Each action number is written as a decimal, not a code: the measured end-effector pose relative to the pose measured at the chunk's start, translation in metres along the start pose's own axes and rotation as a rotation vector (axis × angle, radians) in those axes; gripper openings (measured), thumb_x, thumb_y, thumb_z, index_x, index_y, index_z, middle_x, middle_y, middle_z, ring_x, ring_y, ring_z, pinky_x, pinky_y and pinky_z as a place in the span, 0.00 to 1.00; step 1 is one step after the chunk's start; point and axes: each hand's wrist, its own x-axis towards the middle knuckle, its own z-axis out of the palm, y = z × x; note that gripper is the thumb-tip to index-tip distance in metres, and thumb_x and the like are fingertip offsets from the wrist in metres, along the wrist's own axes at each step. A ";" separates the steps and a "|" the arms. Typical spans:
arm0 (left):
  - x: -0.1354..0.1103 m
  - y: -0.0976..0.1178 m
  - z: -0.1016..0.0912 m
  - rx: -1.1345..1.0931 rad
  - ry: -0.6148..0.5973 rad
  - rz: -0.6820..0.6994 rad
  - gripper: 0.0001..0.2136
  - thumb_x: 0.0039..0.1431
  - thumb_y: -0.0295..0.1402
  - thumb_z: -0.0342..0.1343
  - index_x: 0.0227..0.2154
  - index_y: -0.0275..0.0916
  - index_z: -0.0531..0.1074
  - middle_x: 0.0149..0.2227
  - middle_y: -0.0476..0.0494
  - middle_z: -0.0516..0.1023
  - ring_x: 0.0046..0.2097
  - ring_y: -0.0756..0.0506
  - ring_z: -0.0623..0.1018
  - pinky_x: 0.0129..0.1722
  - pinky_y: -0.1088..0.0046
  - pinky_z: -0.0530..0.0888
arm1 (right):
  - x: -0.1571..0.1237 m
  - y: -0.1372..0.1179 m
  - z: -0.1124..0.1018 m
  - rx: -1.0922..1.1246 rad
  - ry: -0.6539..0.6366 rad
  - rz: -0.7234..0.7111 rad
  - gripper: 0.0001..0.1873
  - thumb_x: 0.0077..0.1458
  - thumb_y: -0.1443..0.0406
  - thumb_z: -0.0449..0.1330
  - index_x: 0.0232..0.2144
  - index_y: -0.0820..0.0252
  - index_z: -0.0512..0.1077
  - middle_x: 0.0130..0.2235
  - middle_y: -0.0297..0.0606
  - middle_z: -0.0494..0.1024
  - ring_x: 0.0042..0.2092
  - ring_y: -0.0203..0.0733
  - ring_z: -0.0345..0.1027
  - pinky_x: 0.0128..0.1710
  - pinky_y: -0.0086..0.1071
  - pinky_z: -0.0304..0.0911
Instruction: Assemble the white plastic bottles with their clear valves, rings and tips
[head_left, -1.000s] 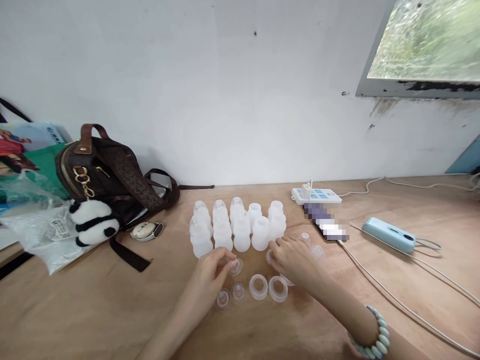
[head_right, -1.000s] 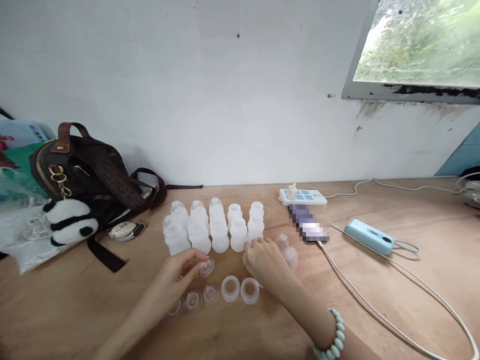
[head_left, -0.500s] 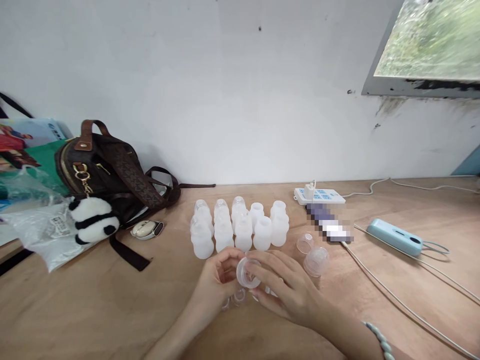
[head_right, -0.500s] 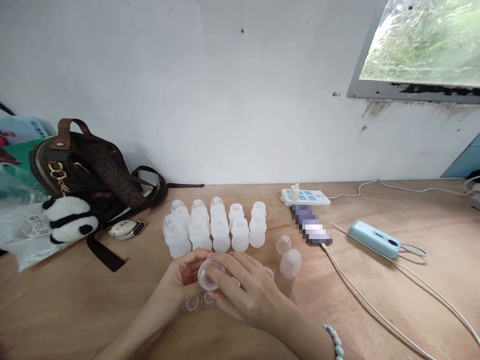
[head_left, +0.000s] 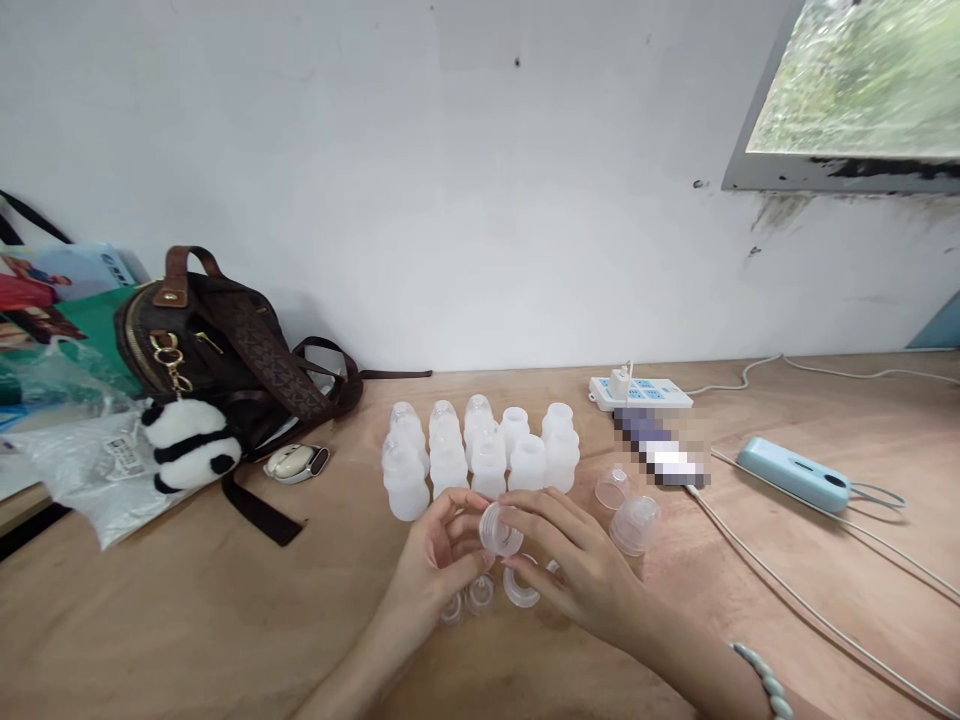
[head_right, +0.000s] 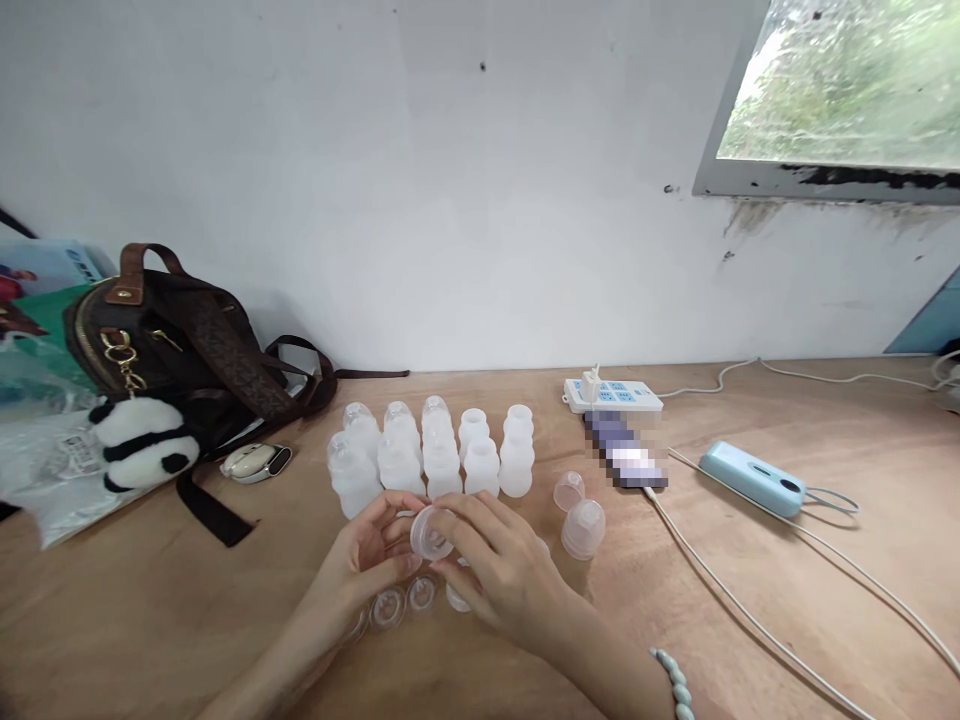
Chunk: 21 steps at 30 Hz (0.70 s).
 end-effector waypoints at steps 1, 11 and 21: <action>0.000 -0.001 0.000 0.004 -0.008 -0.002 0.17 0.49 0.32 0.71 0.39 0.40 0.71 0.38 0.47 0.76 0.39 0.48 0.76 0.38 0.73 0.75 | 0.000 0.000 0.000 -0.004 -0.003 -0.004 0.13 0.65 0.70 0.56 0.51 0.62 0.68 0.49 0.48 0.77 0.45 0.48 0.72 0.42 0.41 0.73; 0.000 -0.003 0.002 -0.029 0.027 0.048 0.18 0.49 0.30 0.73 0.39 0.40 0.71 0.37 0.48 0.77 0.38 0.49 0.77 0.37 0.76 0.75 | -0.001 0.003 0.003 0.112 0.033 0.047 0.12 0.65 0.67 0.59 0.50 0.58 0.67 0.48 0.47 0.78 0.46 0.47 0.73 0.43 0.41 0.73; -0.002 -0.004 0.005 -0.051 -0.046 0.073 0.17 0.51 0.30 0.72 0.41 0.40 0.71 0.37 0.47 0.80 0.38 0.49 0.79 0.39 0.75 0.75 | 0.000 -0.001 0.001 0.204 0.103 0.119 0.09 0.63 0.75 0.55 0.41 0.57 0.69 0.44 0.43 0.80 0.42 0.43 0.74 0.40 0.36 0.71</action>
